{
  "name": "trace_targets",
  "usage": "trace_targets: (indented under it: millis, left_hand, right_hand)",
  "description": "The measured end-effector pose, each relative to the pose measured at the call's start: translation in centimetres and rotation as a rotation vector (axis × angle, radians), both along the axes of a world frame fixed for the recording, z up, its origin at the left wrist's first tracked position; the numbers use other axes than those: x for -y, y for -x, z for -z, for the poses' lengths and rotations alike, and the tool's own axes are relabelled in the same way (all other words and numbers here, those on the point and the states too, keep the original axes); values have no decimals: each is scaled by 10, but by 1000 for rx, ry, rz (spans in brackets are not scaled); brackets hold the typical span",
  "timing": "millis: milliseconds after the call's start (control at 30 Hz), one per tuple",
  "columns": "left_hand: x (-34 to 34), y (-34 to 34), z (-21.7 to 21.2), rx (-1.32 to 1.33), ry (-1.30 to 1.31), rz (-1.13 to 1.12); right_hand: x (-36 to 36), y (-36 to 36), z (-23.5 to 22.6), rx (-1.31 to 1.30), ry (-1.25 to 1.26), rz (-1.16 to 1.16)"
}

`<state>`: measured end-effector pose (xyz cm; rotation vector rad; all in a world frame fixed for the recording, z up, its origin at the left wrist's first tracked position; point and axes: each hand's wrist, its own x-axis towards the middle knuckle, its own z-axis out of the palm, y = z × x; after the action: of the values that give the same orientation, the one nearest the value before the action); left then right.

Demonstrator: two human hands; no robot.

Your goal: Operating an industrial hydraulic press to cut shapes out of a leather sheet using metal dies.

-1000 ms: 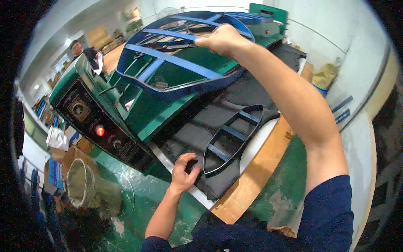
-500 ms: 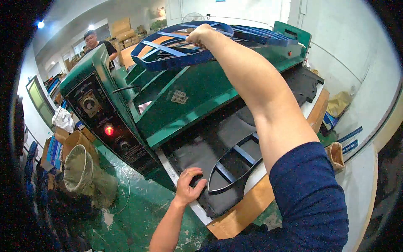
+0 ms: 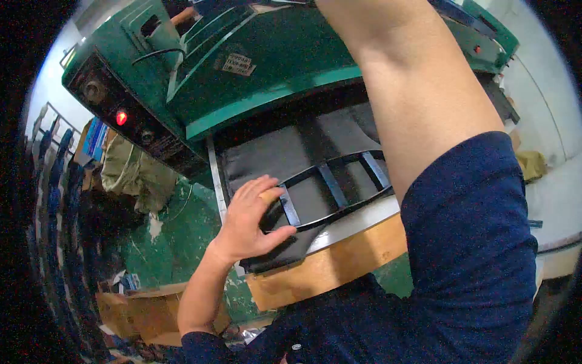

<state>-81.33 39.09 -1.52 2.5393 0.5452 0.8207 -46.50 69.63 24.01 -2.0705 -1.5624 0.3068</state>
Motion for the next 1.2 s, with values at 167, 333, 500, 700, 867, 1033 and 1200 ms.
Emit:
trace_targets:
  millis: [167,333,500,700,867,1033,1200]
  left_hand:
    - [31,-58,15,-169,-223,87]
    - [38,-24,32,-298,-288,29]
    - [35,-47,33,-236,-392,178]
    - [29,-55,17,-175,-375,205]
    - [43,-40,-46,-161,-469,-16]
    - [40,-91,-122,-40,-523,-278]
    - [-5,-172,-194,5,-647,-683]
  right_hand:
    - [-37,-54,-8,473,118,110]
    - [36,69,32,55,-82,-72]
    - [58,32,14,70,-92,119]
    - [63,15,3,87,-225,225]
    - [128,13,-81,7,-279,32]
    - [140,-108,-148,-61,-425,-39]
    - [195,-208,-136,-100,-363,107]
